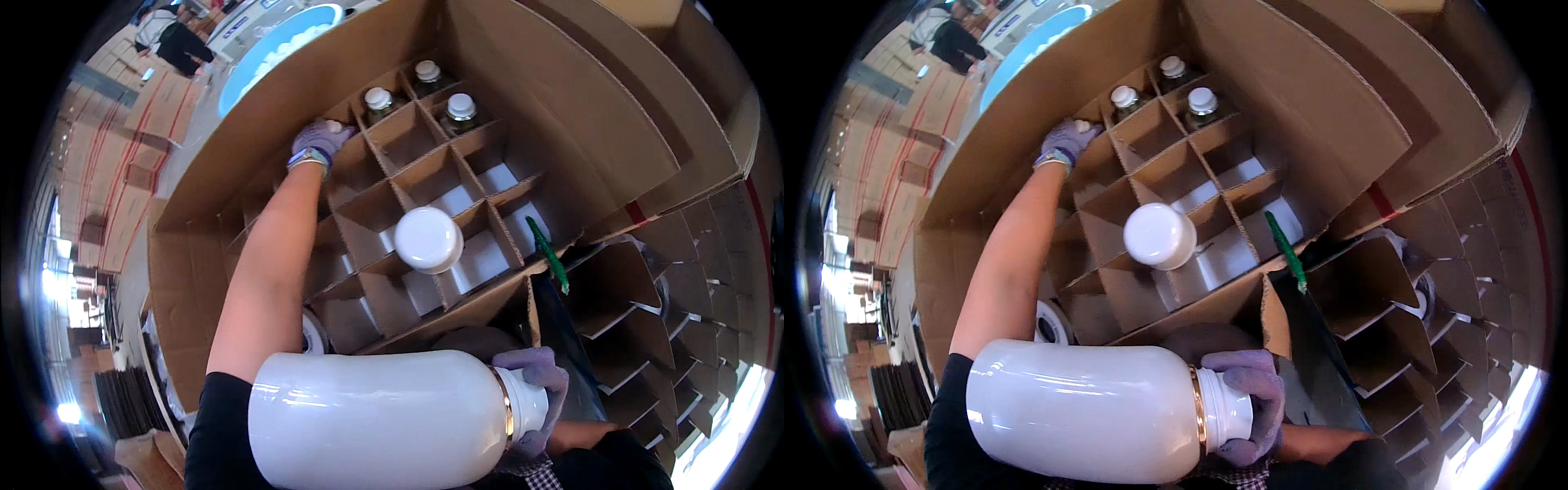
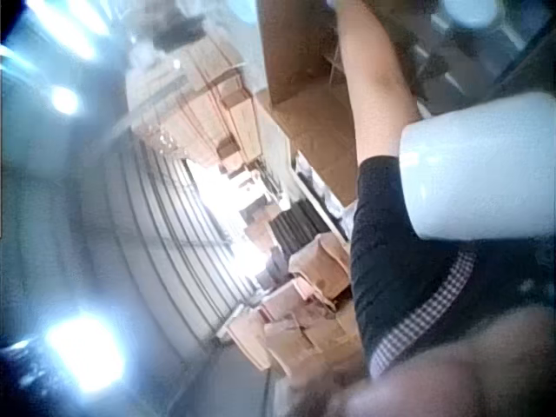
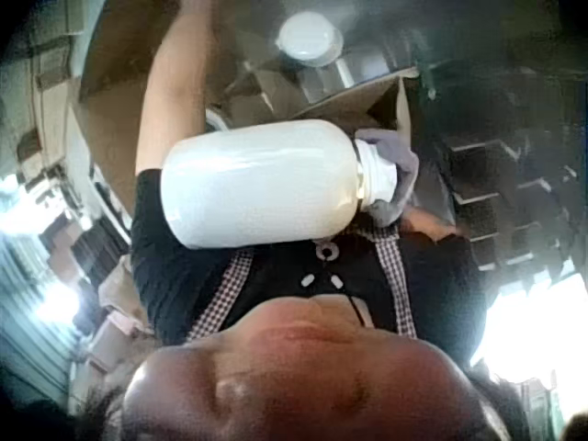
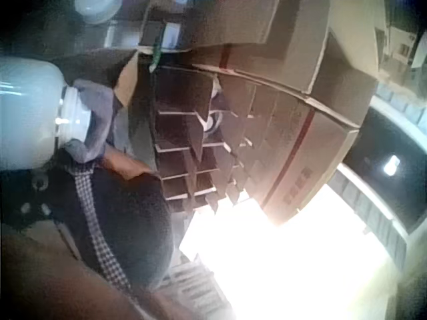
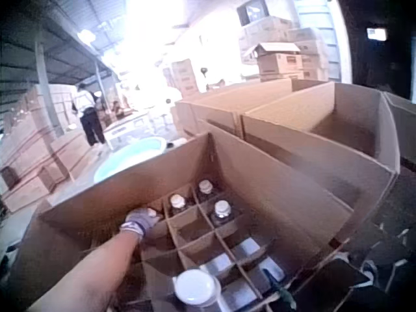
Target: The person assembles white plastic containers by inserting a black circular component into the opening and securing a white lid. They then place the assembled unit into a clear plastic bag and drop it into a cardboard box. The process is repeated for multiple units in a warehouse setting.
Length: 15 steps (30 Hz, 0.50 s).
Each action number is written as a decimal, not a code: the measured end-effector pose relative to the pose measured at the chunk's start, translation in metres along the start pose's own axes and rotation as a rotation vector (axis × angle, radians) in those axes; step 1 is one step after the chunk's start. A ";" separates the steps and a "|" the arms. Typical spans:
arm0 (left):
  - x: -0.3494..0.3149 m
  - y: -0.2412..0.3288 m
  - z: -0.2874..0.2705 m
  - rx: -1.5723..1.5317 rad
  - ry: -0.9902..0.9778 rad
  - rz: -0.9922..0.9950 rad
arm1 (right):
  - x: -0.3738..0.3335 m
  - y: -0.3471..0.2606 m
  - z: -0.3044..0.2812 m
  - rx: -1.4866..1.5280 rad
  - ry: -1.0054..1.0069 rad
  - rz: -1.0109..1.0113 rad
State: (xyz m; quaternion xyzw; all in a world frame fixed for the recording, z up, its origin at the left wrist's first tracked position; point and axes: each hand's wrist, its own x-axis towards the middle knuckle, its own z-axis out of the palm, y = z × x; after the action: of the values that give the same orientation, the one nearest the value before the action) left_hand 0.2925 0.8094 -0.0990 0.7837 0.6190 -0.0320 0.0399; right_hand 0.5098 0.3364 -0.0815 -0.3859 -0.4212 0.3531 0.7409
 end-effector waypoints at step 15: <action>-0.400 0.015 -0.210 -0.240 0.748 0.099 | 0.020 -0.019 -0.011 -0.027 0.128 0.153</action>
State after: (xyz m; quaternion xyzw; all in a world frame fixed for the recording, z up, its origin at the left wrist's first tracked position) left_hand 0.2148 0.4399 0.1503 0.7600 0.5517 0.3301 -0.0956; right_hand 0.5317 0.3419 -0.0621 -0.4485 -0.3470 0.3775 0.7321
